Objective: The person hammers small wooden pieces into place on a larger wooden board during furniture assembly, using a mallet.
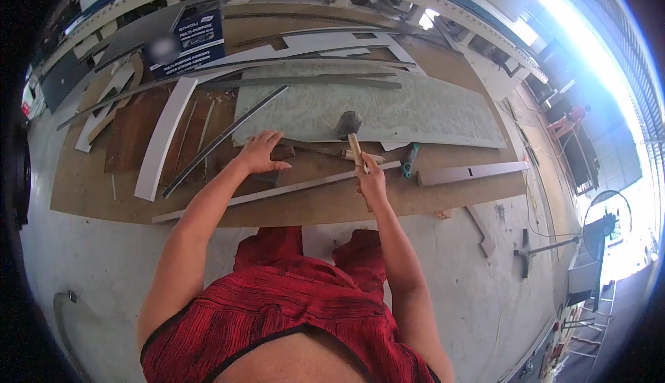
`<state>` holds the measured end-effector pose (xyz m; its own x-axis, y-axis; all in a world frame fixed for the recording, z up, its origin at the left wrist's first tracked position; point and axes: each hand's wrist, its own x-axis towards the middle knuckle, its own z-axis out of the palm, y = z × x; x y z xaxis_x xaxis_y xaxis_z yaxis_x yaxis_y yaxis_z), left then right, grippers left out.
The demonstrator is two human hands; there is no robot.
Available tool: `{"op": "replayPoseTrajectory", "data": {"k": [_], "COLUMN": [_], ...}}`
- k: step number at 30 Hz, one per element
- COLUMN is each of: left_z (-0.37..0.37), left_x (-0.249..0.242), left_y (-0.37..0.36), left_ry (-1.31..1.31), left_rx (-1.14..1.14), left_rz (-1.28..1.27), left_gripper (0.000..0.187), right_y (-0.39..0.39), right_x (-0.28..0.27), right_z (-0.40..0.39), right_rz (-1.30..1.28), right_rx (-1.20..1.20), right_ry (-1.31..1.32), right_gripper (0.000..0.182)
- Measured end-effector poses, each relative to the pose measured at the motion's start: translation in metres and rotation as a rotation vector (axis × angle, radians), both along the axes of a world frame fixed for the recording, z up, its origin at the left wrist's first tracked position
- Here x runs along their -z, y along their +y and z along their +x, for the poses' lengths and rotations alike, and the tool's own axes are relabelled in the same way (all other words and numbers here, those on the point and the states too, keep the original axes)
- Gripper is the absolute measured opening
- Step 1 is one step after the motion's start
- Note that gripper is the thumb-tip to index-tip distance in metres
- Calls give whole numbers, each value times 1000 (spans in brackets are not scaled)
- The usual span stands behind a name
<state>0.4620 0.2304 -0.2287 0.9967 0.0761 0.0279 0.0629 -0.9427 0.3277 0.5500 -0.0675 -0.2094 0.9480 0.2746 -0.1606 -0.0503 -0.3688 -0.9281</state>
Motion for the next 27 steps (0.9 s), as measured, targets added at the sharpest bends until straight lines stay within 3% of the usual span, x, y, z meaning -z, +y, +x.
{"op": "replayPoseTrajectory", "data": {"k": [8, 11, 14, 20, 27], "left_z": [-7, -10, -16, -12, -11], "left_x": [-6, -6, -1, 3, 0], "left_y": [-11, -10, -18, -18, -18], "left_ry": [135, 96, -96, -50, -42], "left_rx": [-50, -26, -101, -123, -152], "left_rz": [-4, -106, 106, 75, 85], "left_gripper": [82, 81, 78, 75, 71], "right_y": [-4, -2, 2, 39, 56], "right_x": [13, 9, -2, -35, 9], "right_z": [6, 4, 2, -26, -28], "right_rz": [45, -21, 23, 171, -28], "right_rx": [-8, -15, 8, -65, -182], "right_ry": [48, -2, 59, 14, 13], "right_gripper": [47, 46, 46, 43, 44]}}
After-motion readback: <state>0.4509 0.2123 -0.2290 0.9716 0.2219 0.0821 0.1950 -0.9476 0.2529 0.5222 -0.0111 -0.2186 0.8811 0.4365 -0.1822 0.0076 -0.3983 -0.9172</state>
